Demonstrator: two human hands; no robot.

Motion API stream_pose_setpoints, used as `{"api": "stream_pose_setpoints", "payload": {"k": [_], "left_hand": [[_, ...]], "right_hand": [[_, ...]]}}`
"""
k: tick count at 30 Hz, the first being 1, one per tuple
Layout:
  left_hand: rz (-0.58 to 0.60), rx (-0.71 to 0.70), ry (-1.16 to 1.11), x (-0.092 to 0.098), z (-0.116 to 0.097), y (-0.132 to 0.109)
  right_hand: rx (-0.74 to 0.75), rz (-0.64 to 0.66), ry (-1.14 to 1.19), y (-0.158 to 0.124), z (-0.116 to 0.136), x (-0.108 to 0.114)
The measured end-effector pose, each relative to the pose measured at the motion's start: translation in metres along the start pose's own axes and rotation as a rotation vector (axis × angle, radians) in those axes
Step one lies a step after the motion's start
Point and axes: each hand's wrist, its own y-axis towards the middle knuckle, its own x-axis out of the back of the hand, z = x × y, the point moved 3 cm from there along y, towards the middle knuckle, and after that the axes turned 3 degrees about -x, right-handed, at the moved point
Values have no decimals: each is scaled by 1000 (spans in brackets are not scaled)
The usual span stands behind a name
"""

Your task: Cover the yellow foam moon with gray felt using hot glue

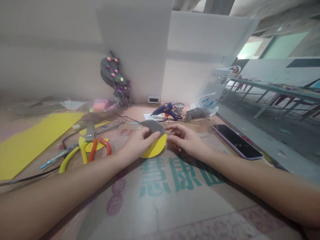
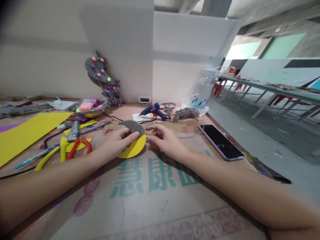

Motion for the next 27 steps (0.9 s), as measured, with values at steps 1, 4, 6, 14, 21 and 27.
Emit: {"api": "stream_pose_setpoints", "payload": {"k": [1, 4, 6, 14, 21, 27], "left_hand": [[2, 0, 10, 0, -1, 0], [9, -7, 35, 1, -1, -1], [10, -25, 46, 1, -1, -1], [38, -28, 89, -1, -1, 0], [55, -29, 70, -2, -2, -1], [76, -17, 32, -3, -2, -3]], "right_hand": [[-2, -34, -36, 0, -1, 3], [7, -114, -153, 0, -1, 8], [24, -137, -199, -1, 2, 9], [45, -163, -211, -3, 8, 7], [40, -178, -205, -3, 10, 6], [37, -172, -197, -3, 8, 7]]}}
